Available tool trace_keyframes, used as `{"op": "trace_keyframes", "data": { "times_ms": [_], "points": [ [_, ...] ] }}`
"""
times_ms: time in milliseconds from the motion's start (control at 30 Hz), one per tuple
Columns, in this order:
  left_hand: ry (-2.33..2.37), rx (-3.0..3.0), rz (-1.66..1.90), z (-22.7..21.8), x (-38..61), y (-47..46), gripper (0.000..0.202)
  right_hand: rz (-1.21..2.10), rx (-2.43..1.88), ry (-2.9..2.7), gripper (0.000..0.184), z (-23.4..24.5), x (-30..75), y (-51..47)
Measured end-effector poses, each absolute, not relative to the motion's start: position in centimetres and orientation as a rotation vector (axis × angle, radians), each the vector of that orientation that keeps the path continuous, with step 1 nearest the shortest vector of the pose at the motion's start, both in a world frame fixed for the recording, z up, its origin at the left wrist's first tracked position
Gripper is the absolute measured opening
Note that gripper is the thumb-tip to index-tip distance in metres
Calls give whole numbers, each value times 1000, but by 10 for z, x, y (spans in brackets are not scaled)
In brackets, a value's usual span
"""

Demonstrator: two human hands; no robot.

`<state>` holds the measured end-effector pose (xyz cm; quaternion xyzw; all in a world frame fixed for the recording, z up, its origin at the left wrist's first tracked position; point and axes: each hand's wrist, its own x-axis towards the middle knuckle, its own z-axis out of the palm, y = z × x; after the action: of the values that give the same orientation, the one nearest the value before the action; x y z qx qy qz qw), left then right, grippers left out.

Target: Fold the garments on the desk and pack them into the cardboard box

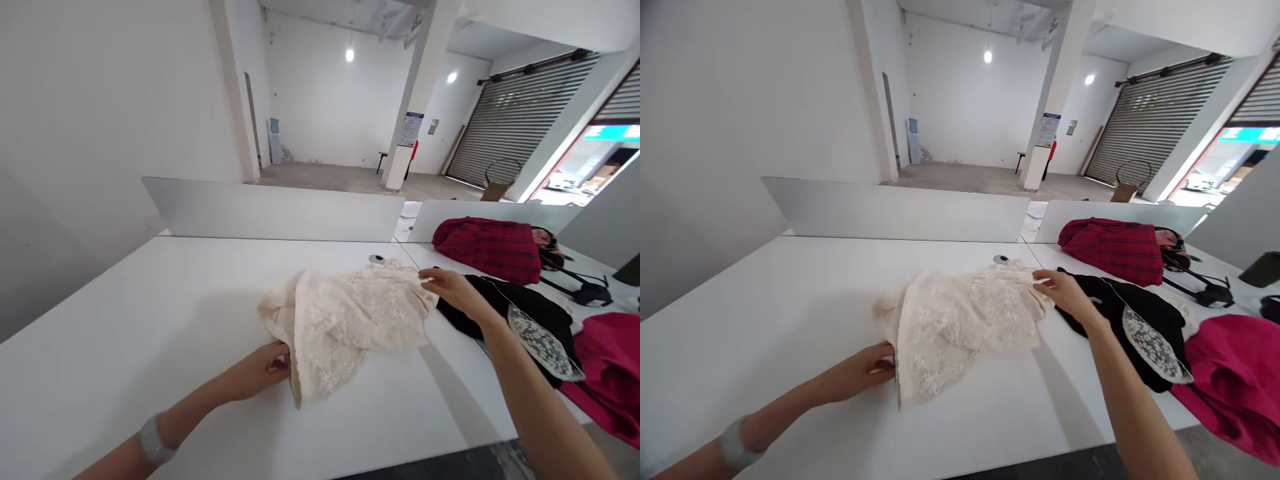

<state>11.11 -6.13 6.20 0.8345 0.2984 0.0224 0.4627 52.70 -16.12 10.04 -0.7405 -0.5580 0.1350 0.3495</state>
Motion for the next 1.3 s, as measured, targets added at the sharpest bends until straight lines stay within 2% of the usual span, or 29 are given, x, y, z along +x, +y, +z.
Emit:
{"op": "trace_keyframes", "data": {
  "times_ms": [167, 333, 433, 500, 567, 633, 733, 833, 1000, 1067, 1133, 1167, 1300],
  "points": [
    [723, 1997, -71, 70, 45, -57, 28, 573, -1726, -1741, 26, 97, 404, -137],
    [1132, 2191, 503, 53, 62, -2, 35, 618, -1643, -2051, 27, 92, 311, -89],
    [1240, 2219, 565, 34, 87, 27, 43, 594, -1760, -2119, 42, 69, 278, -59],
    [1210, 2210, 522, 26, 99, 34, 34, 537, -1853, -2181, 46, 52, 265, -49],
    [1174, 2210, 506, 24, 103, 33, 23, 467, -1907, -2213, 33, 39, 261, -49],
    [1172, 2200, 519, 26, 100, 27, 23, 440, -1902, -2172, 24, 34, 267, -60],
    [1188, 2167, 566, 34, 85, 18, 28, 473, -1842, -1951, 33, 43, 298, -90],
    [1225, 2109, 611, 41, 69, 9, 28, 324, -1819, -1657, 41, 66, 350, -130],
    [1304, 2056, 627, 52, 55, -3, 27, 296, -1808, -1404, 23, 104, 434, -197],
    [1300, 2064, 656, 56, 53, -6, 23, 243, -1851, -1366, 35, 116, 456, -217],
    [1285, 2050, 675, 59, 53, -8, 20, 62, -1946, -1396, 47, 127, 471, -232],
    [1277, 2026, 658, 60, 53, -9, 19, -67, -2004, -1427, 46, 133, 477, -238],
    [1169, 1832, 496, 77, 61, -9, 19, -613, -2204, -1479, 30, 171, 500, -244]
  ]
}}
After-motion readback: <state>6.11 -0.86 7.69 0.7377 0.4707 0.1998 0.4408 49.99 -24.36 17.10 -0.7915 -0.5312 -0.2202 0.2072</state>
